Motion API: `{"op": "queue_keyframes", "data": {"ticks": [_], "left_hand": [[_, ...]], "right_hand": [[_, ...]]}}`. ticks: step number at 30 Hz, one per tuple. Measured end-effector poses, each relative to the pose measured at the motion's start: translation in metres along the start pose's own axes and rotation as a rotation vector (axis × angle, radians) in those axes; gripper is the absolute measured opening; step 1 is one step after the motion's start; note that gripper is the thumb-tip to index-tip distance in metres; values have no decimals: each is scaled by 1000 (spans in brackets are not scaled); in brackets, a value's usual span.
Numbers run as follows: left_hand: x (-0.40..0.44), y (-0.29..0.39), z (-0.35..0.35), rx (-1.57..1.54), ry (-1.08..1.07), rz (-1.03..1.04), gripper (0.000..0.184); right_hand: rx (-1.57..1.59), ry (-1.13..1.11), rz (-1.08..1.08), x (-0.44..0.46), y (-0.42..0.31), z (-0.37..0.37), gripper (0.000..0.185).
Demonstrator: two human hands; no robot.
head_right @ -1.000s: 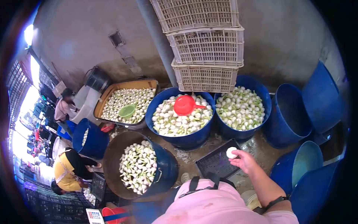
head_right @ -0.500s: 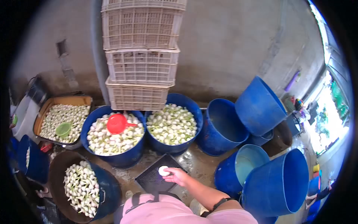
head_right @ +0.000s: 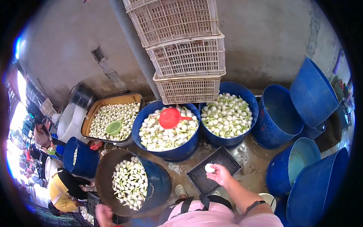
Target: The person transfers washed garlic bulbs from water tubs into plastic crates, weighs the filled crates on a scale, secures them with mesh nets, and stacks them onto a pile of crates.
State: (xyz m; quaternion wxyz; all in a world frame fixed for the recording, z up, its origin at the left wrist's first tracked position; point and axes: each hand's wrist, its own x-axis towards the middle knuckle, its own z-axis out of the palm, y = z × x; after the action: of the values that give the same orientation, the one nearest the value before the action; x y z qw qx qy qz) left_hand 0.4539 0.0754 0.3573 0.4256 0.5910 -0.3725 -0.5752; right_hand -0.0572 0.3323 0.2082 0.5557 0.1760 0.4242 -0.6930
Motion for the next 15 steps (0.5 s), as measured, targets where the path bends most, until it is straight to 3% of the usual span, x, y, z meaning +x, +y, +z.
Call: {"op": "queue_keyframes", "data": {"ticks": [1, 3, 6, 8, 12, 14, 15], "left_hand": [[18, -48, -4, 196, -60, -50, 12], [23, -110, 21, 206, -153, -188, 8], [-8, -138, 71, 327, -113, -326, 25], [6, -188, 54, 289, -277, -277, 36], [2, -215, 46, 408, -261, -206, 37], [5, -203, 54, 427, -178, -202, 37], [13, -199, 58, 407, -129, -211, 42]], "right_hand": [[14, -2, -26, 6, -3, 6, 34], [-4, -53, -83, 20, -15, 17, 35], [104, -81, -154, 21, -43, 46, 18], [74, -111, -189, 27, -53, 58, 16], [-37, -93, -227, 46, -72, 78, 15], [181, -217, -373, 74, -96, 82, 19], [350, -151, -438, 86, -113, 86, 30]]}}
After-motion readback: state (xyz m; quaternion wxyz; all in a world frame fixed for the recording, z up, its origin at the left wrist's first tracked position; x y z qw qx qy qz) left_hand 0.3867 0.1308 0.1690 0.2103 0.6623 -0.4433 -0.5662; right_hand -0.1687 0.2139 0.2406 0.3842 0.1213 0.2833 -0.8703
